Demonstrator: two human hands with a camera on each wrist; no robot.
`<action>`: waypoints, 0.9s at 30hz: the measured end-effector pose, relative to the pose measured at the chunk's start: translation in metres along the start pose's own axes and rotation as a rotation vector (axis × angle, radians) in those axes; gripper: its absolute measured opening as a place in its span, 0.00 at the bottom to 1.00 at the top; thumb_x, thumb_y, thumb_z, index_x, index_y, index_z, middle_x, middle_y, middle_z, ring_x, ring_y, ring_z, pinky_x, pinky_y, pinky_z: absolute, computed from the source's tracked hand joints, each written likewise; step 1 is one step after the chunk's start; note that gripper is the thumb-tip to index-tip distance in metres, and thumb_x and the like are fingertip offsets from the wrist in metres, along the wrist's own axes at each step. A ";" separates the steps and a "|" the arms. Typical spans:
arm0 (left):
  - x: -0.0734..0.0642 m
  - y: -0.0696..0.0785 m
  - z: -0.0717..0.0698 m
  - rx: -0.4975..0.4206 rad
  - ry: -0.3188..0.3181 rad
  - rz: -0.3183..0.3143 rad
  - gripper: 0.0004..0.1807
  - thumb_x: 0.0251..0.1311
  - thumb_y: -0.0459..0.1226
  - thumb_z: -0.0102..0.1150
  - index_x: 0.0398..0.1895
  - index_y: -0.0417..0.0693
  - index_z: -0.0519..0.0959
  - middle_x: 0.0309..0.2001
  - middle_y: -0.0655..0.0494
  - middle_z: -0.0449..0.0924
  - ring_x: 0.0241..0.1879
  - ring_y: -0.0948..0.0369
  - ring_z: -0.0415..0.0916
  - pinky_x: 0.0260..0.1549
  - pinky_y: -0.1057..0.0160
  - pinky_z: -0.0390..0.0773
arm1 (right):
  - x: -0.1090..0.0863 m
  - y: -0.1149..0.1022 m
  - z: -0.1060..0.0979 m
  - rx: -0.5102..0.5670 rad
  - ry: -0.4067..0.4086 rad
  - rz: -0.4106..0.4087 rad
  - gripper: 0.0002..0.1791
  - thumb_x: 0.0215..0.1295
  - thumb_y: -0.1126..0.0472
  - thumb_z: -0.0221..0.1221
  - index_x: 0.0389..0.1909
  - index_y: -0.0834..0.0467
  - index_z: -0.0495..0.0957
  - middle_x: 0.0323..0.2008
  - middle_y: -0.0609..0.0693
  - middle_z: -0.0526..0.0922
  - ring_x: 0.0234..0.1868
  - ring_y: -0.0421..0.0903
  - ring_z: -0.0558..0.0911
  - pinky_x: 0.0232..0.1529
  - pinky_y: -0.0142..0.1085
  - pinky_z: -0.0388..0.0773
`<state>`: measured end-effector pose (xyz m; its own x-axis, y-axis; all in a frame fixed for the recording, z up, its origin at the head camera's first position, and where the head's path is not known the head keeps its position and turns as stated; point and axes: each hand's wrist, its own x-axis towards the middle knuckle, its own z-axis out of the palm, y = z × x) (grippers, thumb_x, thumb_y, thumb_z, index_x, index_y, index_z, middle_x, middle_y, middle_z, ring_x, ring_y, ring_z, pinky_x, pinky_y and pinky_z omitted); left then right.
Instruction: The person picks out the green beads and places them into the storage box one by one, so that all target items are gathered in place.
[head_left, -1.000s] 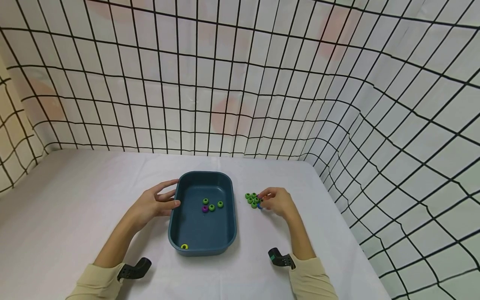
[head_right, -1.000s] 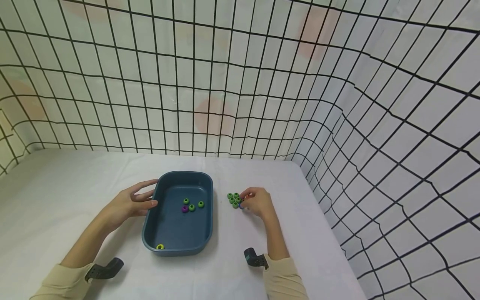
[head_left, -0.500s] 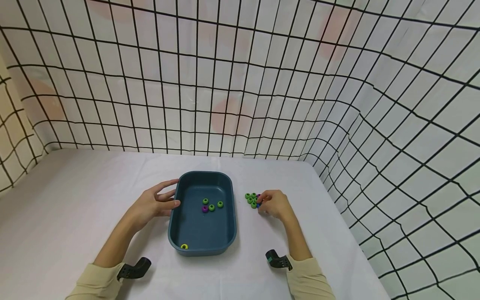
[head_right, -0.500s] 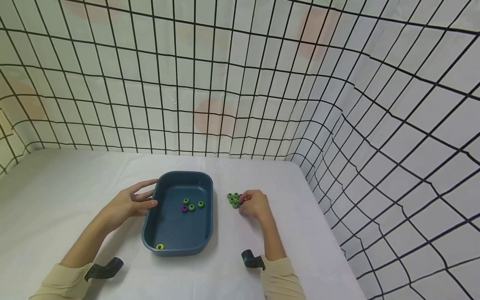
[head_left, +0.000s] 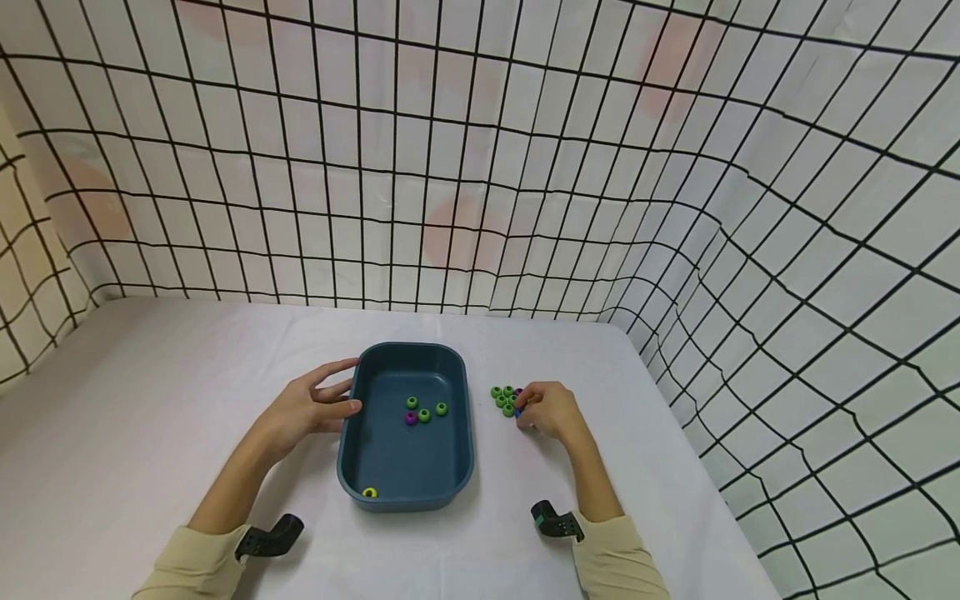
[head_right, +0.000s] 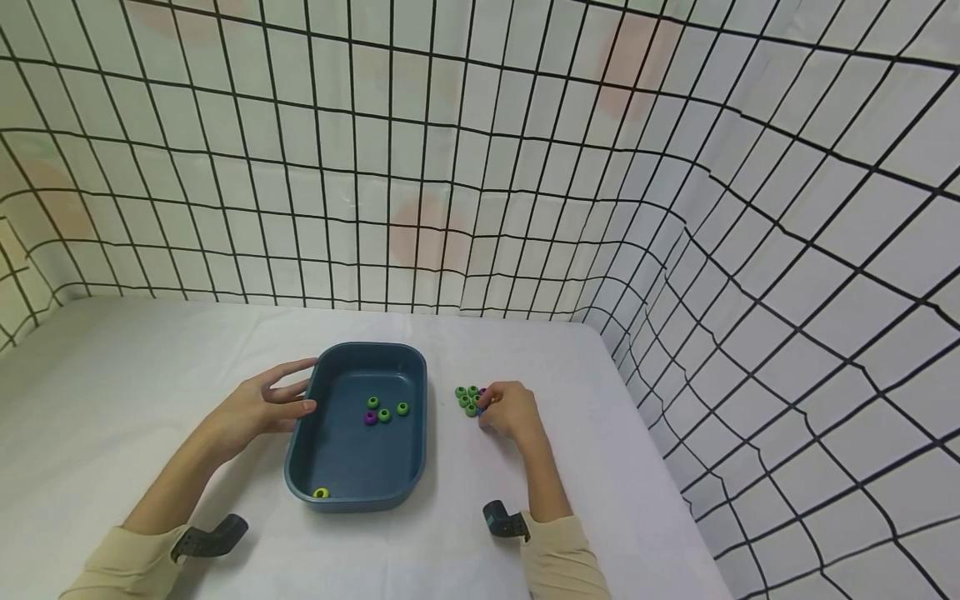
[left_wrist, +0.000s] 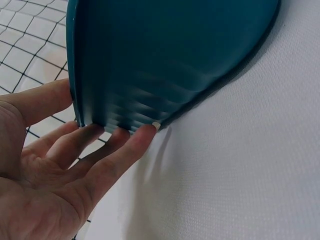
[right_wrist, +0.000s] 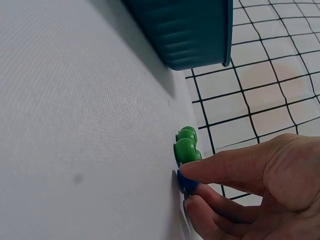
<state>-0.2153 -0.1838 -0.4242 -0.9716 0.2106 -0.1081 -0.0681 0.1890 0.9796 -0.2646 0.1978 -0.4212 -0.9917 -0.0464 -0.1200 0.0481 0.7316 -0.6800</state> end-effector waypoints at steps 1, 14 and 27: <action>0.000 0.000 0.000 -0.001 0.000 0.000 0.42 0.66 0.38 0.66 0.80 0.56 0.57 0.75 0.37 0.61 0.62 0.42 0.78 0.49 0.51 0.86 | 0.000 0.000 0.000 -0.003 0.000 0.004 0.11 0.48 0.71 0.69 0.34 0.58 0.85 0.26 0.50 0.82 0.27 0.44 0.76 0.24 0.33 0.71; 0.001 0.000 0.000 -0.008 -0.003 0.002 0.42 0.66 0.38 0.66 0.80 0.56 0.57 0.75 0.36 0.60 0.64 0.41 0.76 0.49 0.50 0.86 | 0.001 0.001 0.003 -0.038 0.026 -0.011 0.09 0.48 0.70 0.69 0.32 0.58 0.84 0.27 0.49 0.85 0.28 0.45 0.78 0.25 0.33 0.72; 0.000 -0.001 0.000 -0.017 -0.003 -0.004 0.43 0.65 0.38 0.67 0.80 0.56 0.57 0.75 0.37 0.61 0.62 0.43 0.78 0.49 0.52 0.86 | 0.000 -0.011 0.000 -0.025 0.098 -0.074 0.09 0.49 0.68 0.66 0.34 0.58 0.85 0.29 0.51 0.84 0.30 0.46 0.79 0.29 0.34 0.72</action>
<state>-0.2157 -0.1835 -0.4248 -0.9707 0.2125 -0.1124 -0.0757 0.1735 0.9819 -0.2651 0.1901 -0.4139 -0.9994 -0.0354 0.0017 -0.0275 0.7451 -0.6663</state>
